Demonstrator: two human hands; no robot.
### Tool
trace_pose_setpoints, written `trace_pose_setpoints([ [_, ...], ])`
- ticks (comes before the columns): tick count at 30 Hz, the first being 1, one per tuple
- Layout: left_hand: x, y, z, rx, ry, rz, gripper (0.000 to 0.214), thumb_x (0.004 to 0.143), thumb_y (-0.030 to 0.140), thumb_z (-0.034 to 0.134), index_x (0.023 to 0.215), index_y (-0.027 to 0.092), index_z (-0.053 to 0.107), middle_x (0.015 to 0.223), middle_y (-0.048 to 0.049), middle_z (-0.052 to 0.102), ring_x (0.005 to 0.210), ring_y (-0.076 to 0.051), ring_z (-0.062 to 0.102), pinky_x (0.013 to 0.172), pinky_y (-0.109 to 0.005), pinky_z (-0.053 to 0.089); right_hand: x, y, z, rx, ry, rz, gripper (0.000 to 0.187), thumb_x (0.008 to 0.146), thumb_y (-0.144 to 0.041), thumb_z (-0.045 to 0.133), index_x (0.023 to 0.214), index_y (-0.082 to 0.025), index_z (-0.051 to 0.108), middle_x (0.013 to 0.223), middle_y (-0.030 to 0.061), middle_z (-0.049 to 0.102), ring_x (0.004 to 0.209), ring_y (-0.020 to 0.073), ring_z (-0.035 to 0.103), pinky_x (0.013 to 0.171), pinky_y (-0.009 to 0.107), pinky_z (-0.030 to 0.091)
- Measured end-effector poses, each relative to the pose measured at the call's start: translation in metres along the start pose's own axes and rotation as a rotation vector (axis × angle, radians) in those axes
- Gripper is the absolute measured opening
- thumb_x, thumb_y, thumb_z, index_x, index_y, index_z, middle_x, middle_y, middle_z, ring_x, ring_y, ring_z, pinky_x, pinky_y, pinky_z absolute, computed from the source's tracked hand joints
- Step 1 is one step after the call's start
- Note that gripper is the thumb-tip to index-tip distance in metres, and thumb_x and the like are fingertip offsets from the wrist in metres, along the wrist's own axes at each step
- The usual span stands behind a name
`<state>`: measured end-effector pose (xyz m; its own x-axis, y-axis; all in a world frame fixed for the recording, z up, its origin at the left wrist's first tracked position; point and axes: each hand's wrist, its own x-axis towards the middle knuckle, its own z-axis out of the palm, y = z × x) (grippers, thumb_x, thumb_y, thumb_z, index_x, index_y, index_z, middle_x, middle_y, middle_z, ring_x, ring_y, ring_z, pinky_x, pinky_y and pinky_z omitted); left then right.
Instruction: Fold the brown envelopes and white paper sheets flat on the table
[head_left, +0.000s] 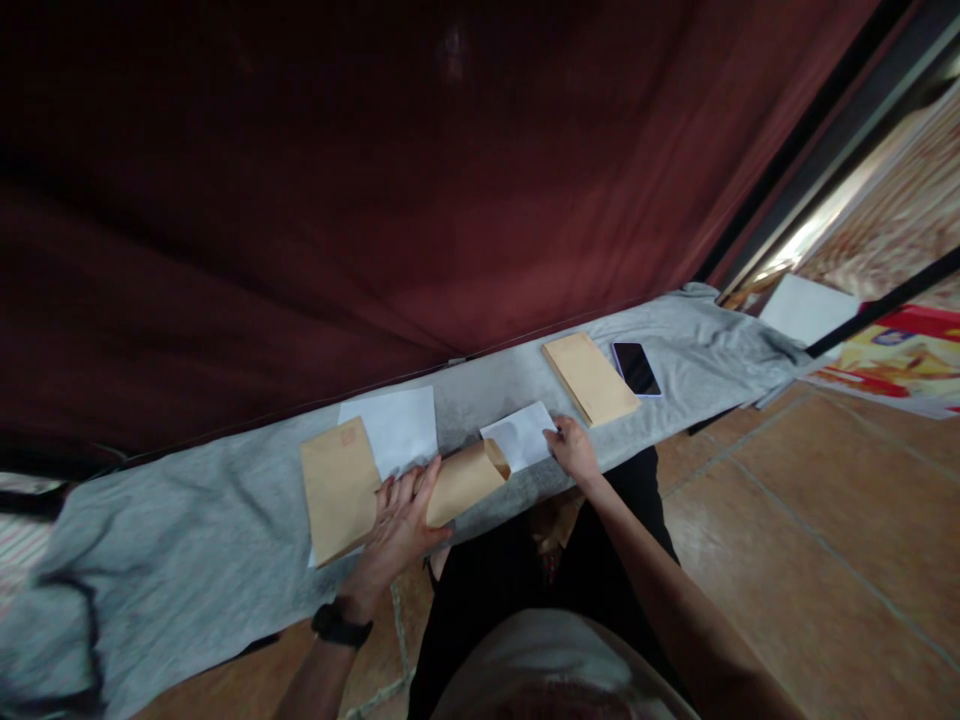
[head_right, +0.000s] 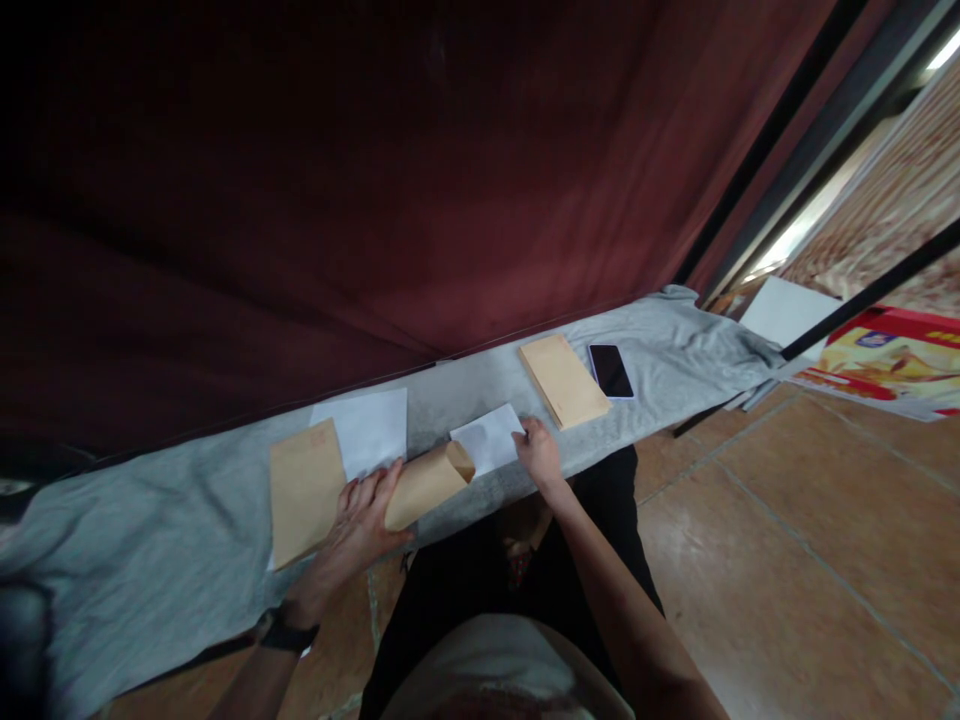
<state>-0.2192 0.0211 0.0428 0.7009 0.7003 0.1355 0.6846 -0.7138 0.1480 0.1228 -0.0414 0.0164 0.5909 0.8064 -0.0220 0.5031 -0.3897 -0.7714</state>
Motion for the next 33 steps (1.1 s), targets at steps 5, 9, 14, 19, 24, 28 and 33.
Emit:
trace_pose_setpoints([
  [5,0.003,0.002,-0.001,-0.006,-0.026,-0.037,0.116,0.07,0.037,0.081,0.163,0.026,0.011,0.146,-0.0149,0.049,0.138,-0.038,0.045,0.117,-0.056,0.029,-0.015,0.015,-0.021,0.37,0.065,0.036,0.029,0.089,-0.048,0.052,0.1,-0.022,0.062,0.083,0.0024,0.069,0.067,0.0192,0.063,0.058,0.031,0.056],
  [9,0.006,0.004,-0.003,-0.013,-0.036,-0.048,0.116,0.071,0.038,0.08,0.163,0.026,0.01,0.145,-0.0149,0.049,0.135,-0.039,0.046,0.113,-0.055,0.033,-0.027,0.019,-0.042,0.674,0.179,0.035,0.037,0.081,-0.055,0.066,0.099,-0.023,0.064,0.08,-0.0004,0.067,0.066,0.0169,0.06,0.058,0.029,0.056],
  [14,0.006,0.004,0.0,0.005,-0.018,-0.022,0.116,0.072,0.038,0.08,0.163,0.026,0.009,0.146,-0.0156,0.048,0.135,-0.04,0.046,0.111,-0.055,0.034,-0.036,0.012,-0.047,0.707,0.138,0.043,0.036,0.081,-0.055,0.068,0.099,-0.024,0.066,0.076,-0.0011,0.066,0.068,0.0175,0.059,0.057,0.028,0.053],
  [19,0.006,0.005,0.002,0.029,-0.021,-0.006,0.12,0.071,0.04,0.083,0.163,0.023,0.007,0.144,-0.0164,0.049,0.132,-0.039,0.048,0.112,-0.055,0.034,-0.042,0.012,-0.036,0.578,0.013,-0.052,0.032,0.085,-0.054,0.064,0.092,-0.023,0.069,0.071,-0.0012,0.062,0.066,0.0166,0.056,0.06,0.028,0.051],
  [24,0.007,0.007,0.002,0.01,0.002,-0.015,0.118,0.07,0.042,0.082,0.162,0.023,0.01,0.142,-0.0151,0.052,0.129,-0.038,0.051,0.11,-0.053,0.035,-0.045,0.019,-0.042,0.547,-0.079,-0.012,0.03,0.085,-0.052,0.062,0.093,-0.024,0.072,0.078,0.0015,0.065,0.069,0.0191,0.061,0.06,0.031,0.056],
  [28,0.007,0.006,0.001,0.014,0.007,0.014,0.117,0.07,0.043,0.082,0.162,0.022,0.013,0.142,-0.0163,0.051,0.128,-0.039,0.051,0.111,-0.054,0.035,-0.042,0.017,-0.047,0.563,-0.136,0.053,0.029,0.082,-0.049,0.063,0.091,-0.023,0.073,0.077,0.002,0.066,0.07,0.0202,0.062,0.06,0.034,0.059],
  [33,0.009,0.008,-0.001,0.026,0.017,0.047,0.114,0.071,0.045,0.081,0.161,0.021,0.015,0.144,-0.0178,0.051,0.133,-0.04,0.049,0.112,-0.055,0.033,-0.039,0.008,-0.039,0.59,-0.18,0.082,0.027,0.08,-0.048,0.065,0.085,-0.023,0.071,0.076,0.0022,0.067,0.068,0.0198,0.062,0.057,0.033,0.058],
])
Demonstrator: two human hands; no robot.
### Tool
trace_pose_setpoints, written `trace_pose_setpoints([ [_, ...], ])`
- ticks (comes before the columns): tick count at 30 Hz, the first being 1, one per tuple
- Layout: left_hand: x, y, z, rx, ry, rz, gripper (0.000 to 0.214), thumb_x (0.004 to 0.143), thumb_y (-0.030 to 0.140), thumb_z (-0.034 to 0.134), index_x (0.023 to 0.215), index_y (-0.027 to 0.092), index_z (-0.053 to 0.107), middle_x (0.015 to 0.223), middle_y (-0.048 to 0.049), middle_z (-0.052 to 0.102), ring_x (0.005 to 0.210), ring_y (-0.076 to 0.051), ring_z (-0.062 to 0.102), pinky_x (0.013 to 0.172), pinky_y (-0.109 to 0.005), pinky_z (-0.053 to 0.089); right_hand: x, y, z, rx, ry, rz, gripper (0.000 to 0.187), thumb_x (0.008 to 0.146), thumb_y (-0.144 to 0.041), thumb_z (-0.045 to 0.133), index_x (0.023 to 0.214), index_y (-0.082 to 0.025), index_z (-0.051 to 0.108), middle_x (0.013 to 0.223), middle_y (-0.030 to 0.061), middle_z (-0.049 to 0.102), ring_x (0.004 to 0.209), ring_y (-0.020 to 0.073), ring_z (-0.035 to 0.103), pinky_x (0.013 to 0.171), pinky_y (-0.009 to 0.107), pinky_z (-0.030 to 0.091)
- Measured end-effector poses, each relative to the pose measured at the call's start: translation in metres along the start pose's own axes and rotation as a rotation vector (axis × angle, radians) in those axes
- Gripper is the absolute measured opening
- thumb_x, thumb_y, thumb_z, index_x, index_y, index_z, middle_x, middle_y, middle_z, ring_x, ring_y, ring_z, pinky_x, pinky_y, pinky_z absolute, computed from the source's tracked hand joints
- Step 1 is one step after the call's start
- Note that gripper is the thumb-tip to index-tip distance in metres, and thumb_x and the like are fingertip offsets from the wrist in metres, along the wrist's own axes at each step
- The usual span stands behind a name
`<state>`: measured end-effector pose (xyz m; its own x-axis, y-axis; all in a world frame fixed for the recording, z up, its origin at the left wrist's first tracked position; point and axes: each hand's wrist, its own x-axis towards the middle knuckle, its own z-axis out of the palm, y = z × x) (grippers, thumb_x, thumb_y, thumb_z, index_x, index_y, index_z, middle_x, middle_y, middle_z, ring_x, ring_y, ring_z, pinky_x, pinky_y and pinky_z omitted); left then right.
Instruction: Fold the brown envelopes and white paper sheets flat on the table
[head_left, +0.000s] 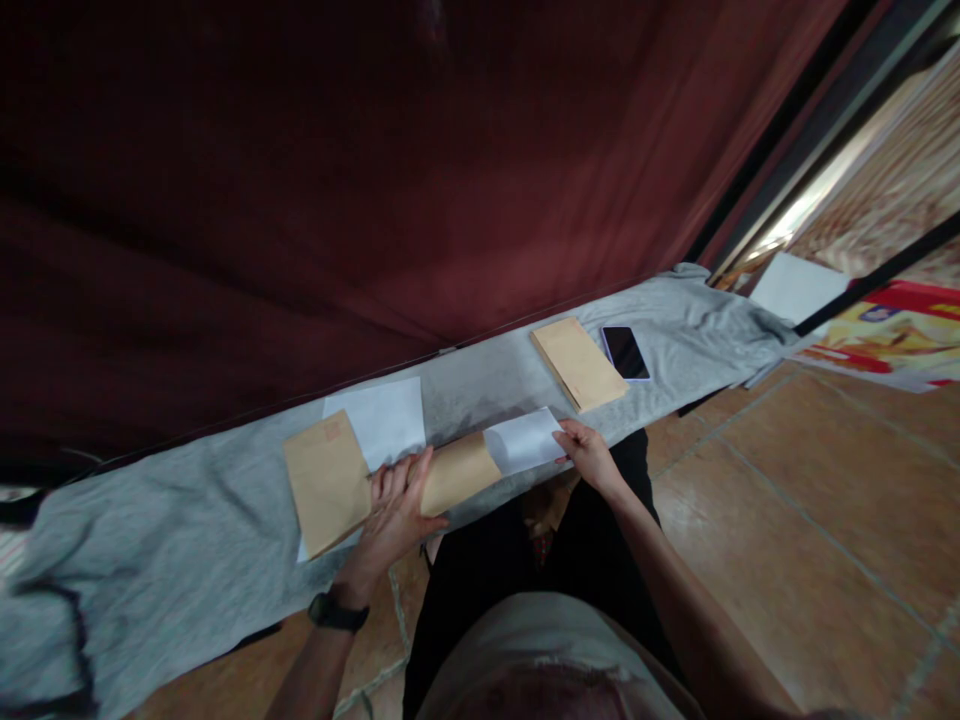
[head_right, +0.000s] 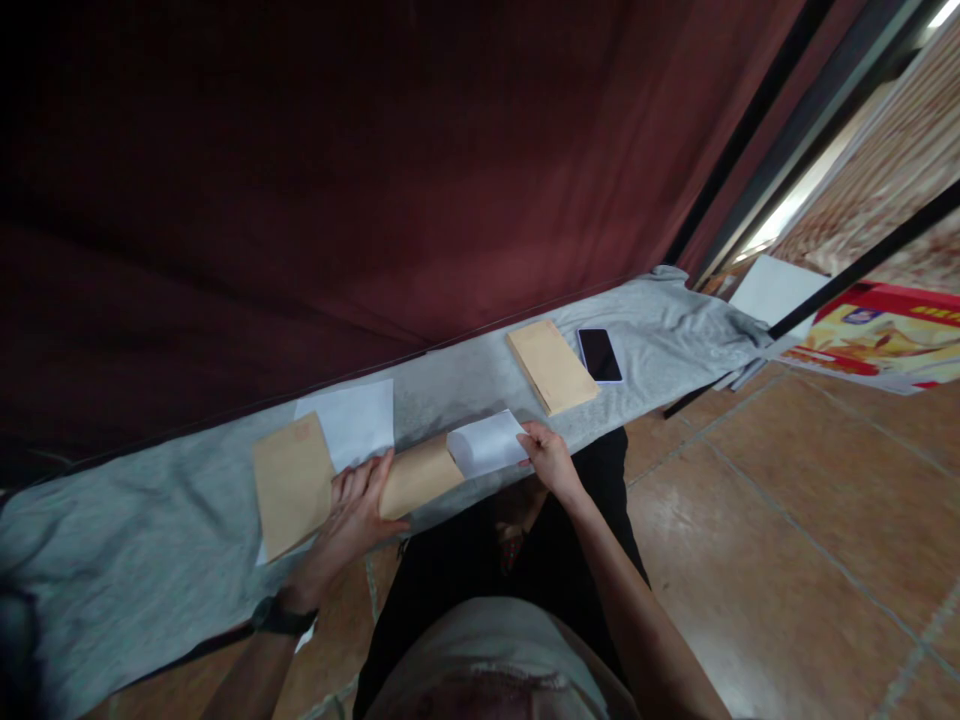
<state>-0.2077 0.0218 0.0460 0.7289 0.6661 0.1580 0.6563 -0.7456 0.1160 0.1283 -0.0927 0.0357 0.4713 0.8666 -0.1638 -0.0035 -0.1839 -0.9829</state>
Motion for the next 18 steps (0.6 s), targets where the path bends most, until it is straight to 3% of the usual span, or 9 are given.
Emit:
trace_pose_setpoints([
  [6,0.006,0.007,0.002,-0.004,0.029,0.026,0.119,0.071,0.05,0.083,0.162,0.018,0.013,0.144,-0.0202,0.05,0.134,-0.04,0.047,0.114,-0.056,0.033,-0.002,0.004,0.03,-0.109,-0.02,-0.108,0.03,0.086,-0.048,0.058,0.075,-0.022,0.068,0.071,0.0018,0.064,0.066,0.019,0.061,0.062,0.032,0.054],
  [10,0.01,0.011,0.006,-0.022,0.065,0.054,0.113,0.077,0.053,0.078,0.162,0.018,0.012,0.145,-0.0203,0.049,0.135,-0.04,0.046,0.116,-0.058,0.03,-0.002,0.003,0.047,-0.22,-0.049,-0.203,0.028,0.089,-0.041,0.057,0.074,-0.021,0.07,0.087,0.0041,0.069,0.083,0.019,0.064,0.077,0.03,0.05],
  [13,0.014,0.014,0.007,-0.037,0.071,0.069,0.111,0.079,0.054,0.076,0.162,0.019,0.011,0.146,-0.0203,0.048,0.136,-0.04,0.046,0.118,-0.059,0.027,-0.001,0.001,0.054,-0.25,-0.112,-0.184,0.027,0.089,-0.036,0.057,0.07,-0.021,0.069,0.078,0.0016,0.067,0.077,0.0172,0.062,0.071,0.027,0.046],
  [18,0.019,0.016,0.007,-0.043,0.078,0.089,0.111,0.079,0.056,0.076,0.162,0.019,0.012,0.145,-0.0206,0.049,0.136,-0.04,0.046,0.118,-0.06,0.027,0.0,-0.001,0.063,-0.268,-0.109,-0.125,0.03,0.084,-0.03,0.06,0.055,-0.021,0.06,0.057,-0.0025,0.056,0.06,0.0139,0.054,0.058,0.024,0.037],
])
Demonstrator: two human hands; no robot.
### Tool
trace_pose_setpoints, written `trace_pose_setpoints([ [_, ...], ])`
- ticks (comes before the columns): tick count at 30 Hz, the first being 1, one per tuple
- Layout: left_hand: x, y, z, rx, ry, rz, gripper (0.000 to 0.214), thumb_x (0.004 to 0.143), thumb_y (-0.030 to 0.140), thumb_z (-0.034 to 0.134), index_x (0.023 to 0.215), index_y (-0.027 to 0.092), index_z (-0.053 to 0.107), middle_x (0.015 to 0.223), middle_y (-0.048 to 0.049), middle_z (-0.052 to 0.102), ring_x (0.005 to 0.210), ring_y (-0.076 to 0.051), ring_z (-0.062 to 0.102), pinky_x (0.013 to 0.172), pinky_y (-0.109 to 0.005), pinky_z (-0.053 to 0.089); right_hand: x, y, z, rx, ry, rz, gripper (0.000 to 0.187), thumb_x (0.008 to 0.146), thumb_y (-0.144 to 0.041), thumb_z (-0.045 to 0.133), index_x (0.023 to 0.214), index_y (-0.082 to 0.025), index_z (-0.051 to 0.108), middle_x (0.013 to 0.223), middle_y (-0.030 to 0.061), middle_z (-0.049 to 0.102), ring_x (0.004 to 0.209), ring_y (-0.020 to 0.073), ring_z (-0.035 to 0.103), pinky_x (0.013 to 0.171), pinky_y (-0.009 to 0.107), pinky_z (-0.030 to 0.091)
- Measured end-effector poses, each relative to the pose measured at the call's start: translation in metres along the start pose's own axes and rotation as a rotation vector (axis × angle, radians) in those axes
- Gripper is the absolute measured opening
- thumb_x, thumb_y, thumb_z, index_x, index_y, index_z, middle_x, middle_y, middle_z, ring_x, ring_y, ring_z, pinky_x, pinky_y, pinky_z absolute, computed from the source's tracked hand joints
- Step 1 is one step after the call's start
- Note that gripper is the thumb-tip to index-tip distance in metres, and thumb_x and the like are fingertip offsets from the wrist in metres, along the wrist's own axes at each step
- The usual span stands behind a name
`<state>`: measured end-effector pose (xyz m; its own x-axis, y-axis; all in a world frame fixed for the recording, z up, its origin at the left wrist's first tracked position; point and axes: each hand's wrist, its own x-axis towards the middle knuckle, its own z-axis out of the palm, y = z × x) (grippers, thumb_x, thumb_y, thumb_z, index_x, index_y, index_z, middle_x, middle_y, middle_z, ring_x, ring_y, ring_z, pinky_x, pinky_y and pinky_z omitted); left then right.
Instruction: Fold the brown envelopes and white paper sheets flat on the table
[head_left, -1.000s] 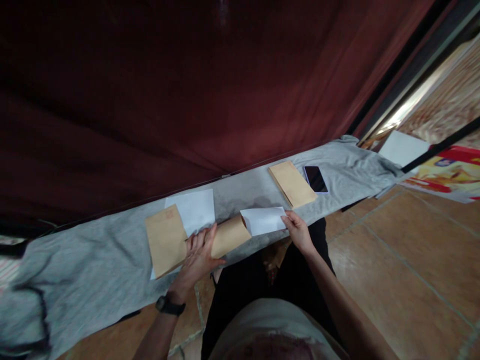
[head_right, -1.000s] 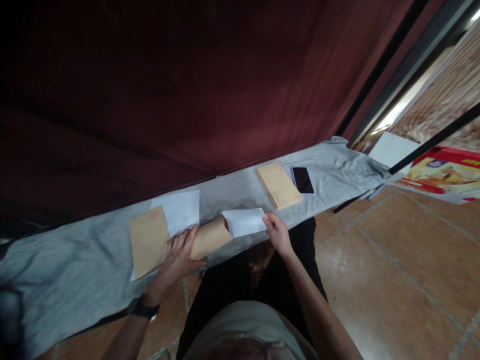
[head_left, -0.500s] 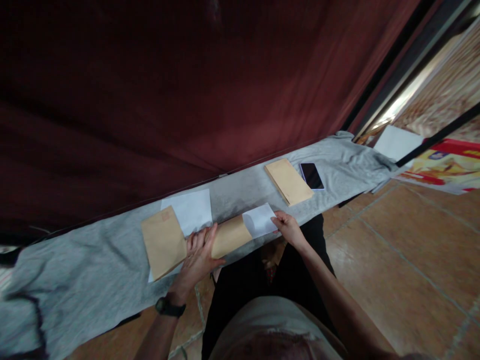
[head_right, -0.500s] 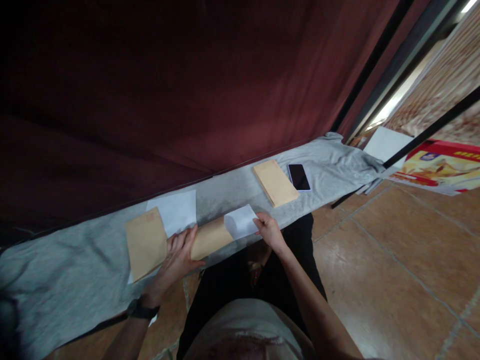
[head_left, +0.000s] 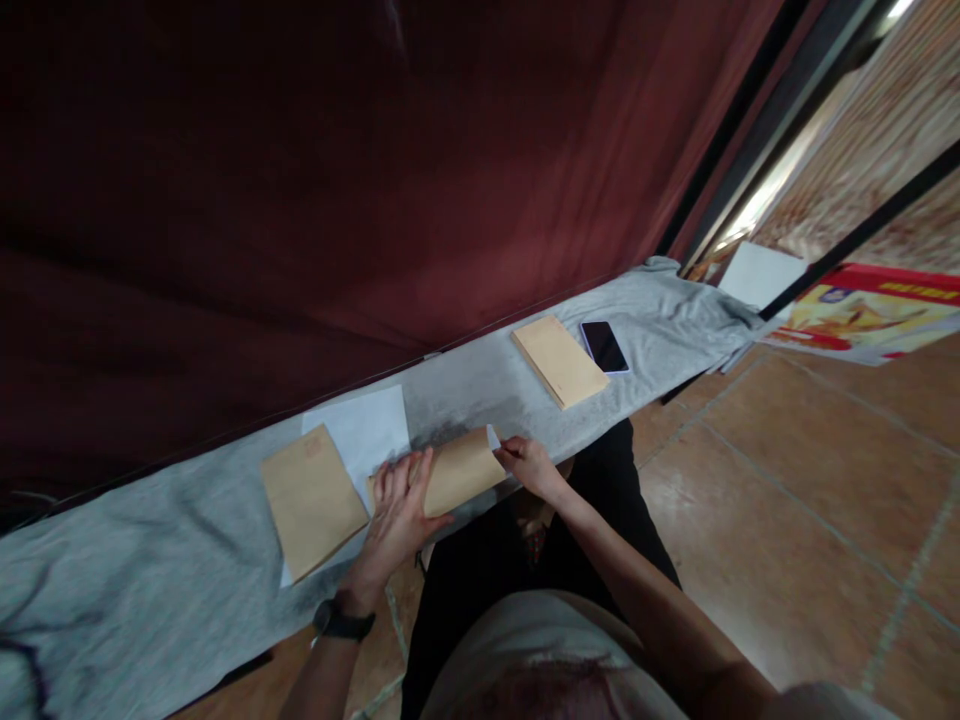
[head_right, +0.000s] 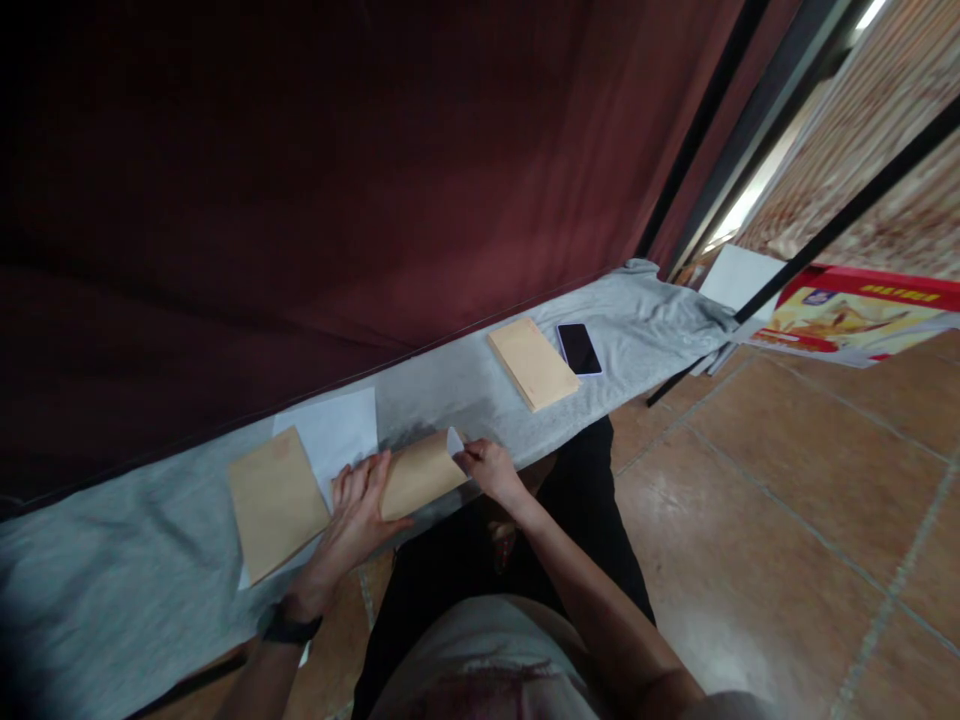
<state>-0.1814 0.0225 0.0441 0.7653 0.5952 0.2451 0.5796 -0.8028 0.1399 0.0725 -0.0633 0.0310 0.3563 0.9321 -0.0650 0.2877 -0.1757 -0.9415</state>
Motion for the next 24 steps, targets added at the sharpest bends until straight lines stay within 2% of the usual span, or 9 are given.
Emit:
trace_pose_setpoints([
  [8,0.003,0.002,0.0,0.002,0.002,0.024,0.105,0.082,0.056,0.073,0.162,0.019,0.015,0.146,-0.0204,0.049,0.136,-0.04,0.046,0.119,-0.059,0.027,-0.003,0.002,0.008,0.02,0.08,0.047,0.013,0.081,-0.025,0.061,0.073,-0.022,0.07,0.071,-0.0007,0.069,0.069,0.0174,0.062,0.061,0.025,0.042],
  [14,0.006,0.003,-0.002,0.008,-0.005,0.022,0.103,0.084,0.053,0.071,0.162,0.02,0.013,0.147,-0.0201,0.048,0.139,-0.039,0.044,0.12,-0.059,0.025,-0.005,0.001,0.011,0.065,0.221,0.07,0.003,0.079,-0.025,0.06,0.08,-0.022,0.062,0.077,0.0005,0.067,0.071,0.0177,0.062,0.066,0.028,0.045],
  [18,0.008,0.002,0.0,0.016,0.001,0.049,0.102,0.084,0.055,0.071,0.161,0.018,0.017,0.147,-0.0214,0.048,0.137,-0.039,0.046,0.12,-0.06,0.025,-0.006,0.003,0.014,0.112,0.28,0.037,0.013,0.077,-0.025,0.059,0.088,-0.023,0.055,0.077,-0.0015,0.062,0.072,0.0169,0.059,0.067,0.028,0.045],
  [24,0.008,0.0,0.001,0.013,0.018,0.063,0.1,0.085,0.056,0.07,0.161,0.018,0.018,0.147,-0.0217,0.048,0.14,-0.039,0.044,0.122,-0.06,0.022,-0.006,0.006,0.013,0.198,0.269,0.092,0.04,0.074,-0.026,0.063,0.113,-0.023,0.055,0.075,-0.0049,0.06,0.066,0.0147,0.057,0.063,0.026,0.043],
])
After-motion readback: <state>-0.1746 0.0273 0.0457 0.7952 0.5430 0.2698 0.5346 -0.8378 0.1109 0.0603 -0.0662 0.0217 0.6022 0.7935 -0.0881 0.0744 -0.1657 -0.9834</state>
